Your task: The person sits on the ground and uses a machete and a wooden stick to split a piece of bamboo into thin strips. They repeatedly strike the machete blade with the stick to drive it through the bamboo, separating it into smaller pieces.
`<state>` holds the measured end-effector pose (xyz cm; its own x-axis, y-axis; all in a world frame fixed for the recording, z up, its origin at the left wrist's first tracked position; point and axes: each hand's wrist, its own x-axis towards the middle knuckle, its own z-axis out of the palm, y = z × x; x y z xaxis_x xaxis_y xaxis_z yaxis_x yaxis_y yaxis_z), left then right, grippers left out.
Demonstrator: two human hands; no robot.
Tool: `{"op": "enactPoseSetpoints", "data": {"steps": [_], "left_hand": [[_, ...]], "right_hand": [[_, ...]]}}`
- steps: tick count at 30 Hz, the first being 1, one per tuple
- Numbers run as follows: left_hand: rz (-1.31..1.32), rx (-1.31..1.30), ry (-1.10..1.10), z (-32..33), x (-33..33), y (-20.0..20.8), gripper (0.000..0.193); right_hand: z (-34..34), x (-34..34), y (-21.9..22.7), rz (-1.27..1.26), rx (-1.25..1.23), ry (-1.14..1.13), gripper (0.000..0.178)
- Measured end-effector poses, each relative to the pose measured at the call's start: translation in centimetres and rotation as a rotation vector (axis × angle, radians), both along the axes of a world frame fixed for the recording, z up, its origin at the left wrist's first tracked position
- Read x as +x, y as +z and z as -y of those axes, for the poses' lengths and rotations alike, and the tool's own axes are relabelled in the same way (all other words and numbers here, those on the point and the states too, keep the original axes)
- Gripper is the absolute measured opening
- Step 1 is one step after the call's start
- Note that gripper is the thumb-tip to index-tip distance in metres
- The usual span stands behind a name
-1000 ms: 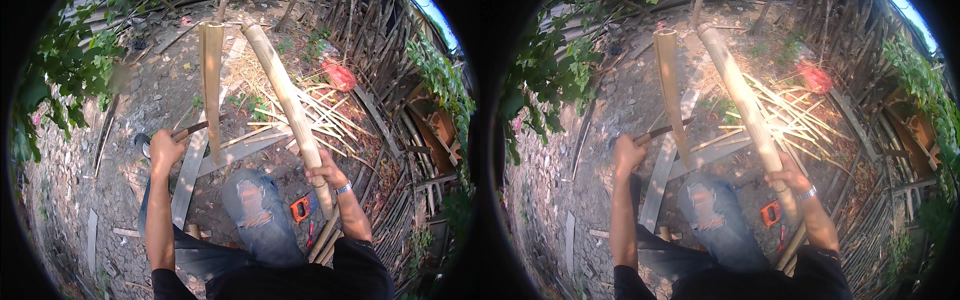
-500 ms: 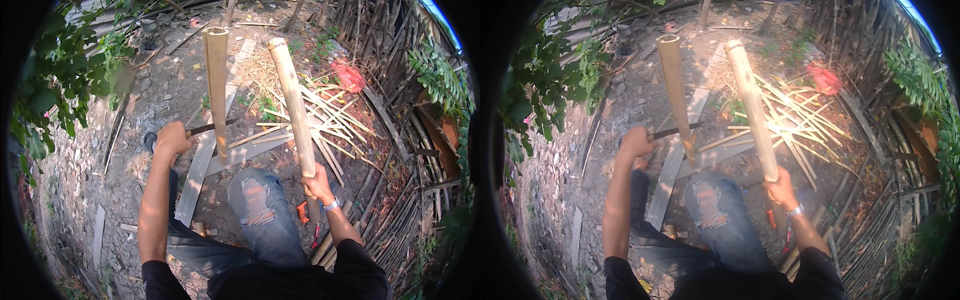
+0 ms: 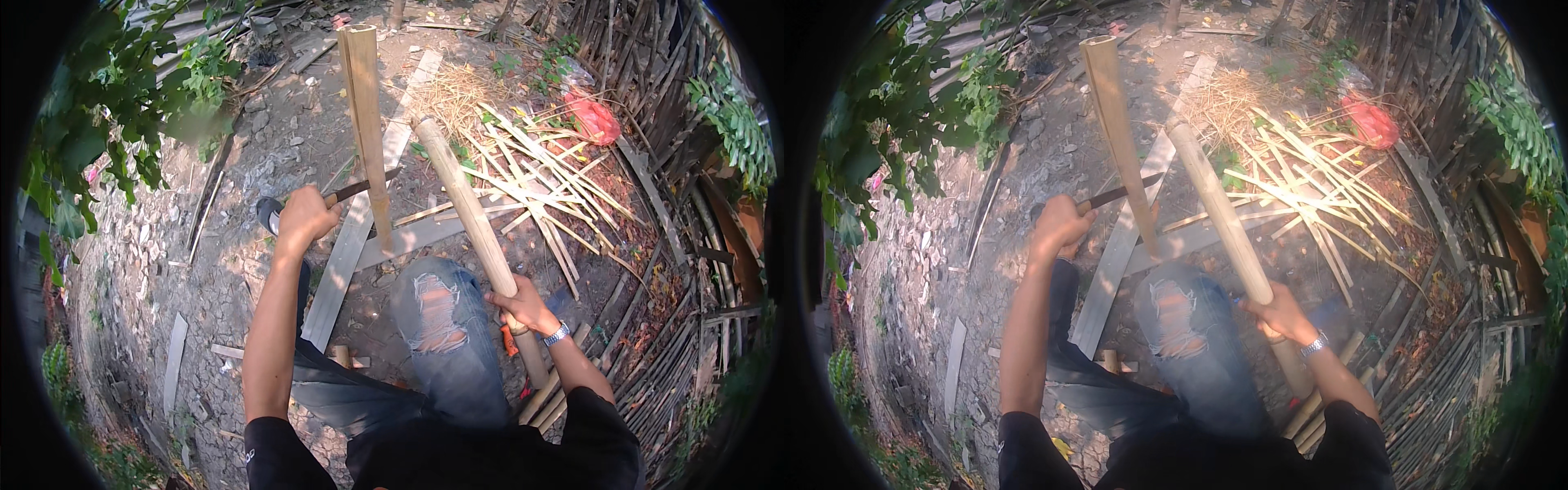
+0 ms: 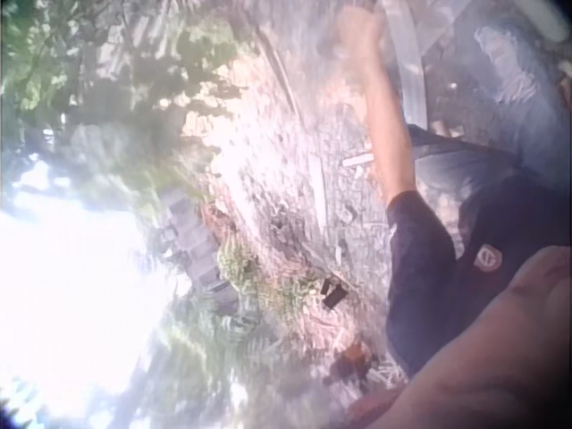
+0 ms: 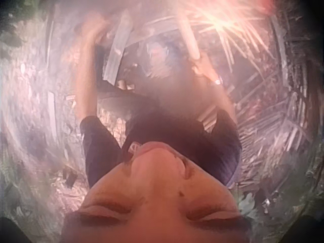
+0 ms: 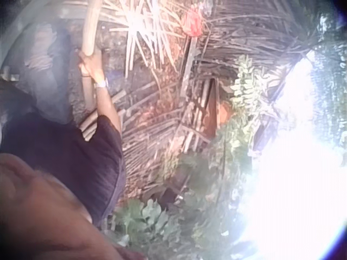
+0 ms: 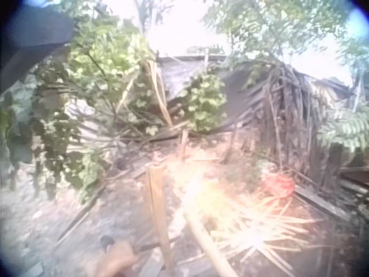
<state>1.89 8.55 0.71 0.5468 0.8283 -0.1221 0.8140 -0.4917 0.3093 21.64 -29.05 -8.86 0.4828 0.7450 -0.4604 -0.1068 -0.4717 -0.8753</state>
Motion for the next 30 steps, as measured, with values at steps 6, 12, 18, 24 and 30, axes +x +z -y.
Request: {"op": "enactPoseSetpoints", "data": {"steps": [6,12,18,24,30], "left_hand": [[0.021,0.013,-0.077,1.2,3.3,-0.3,0.041],[0.013,0.023,-0.047,1.0,4.4,-0.8,0.036],[0.208,-0.025,0.062,0.6,5.2,0.1,0.055],[0.447,-0.015,0.112,2.5,6.3,0.6,0.081],[0.542,-0.011,0.022,0.8,5.9,-3.3,0.072]], "right_hand": [[-3.3,7.7,10.3,0.391,0.145,-0.080,0.043],[0.5,14.3,27.9,0.268,1.291,-0.268,0.020],[-1.2,4.3,21.3,0.261,1.187,-0.331,0.022],[1.3,1.0,9.0,0.177,-0.171,0.212,0.043],[0.4,0.8,19.6,0.407,0.508,-0.212,0.021]]}}
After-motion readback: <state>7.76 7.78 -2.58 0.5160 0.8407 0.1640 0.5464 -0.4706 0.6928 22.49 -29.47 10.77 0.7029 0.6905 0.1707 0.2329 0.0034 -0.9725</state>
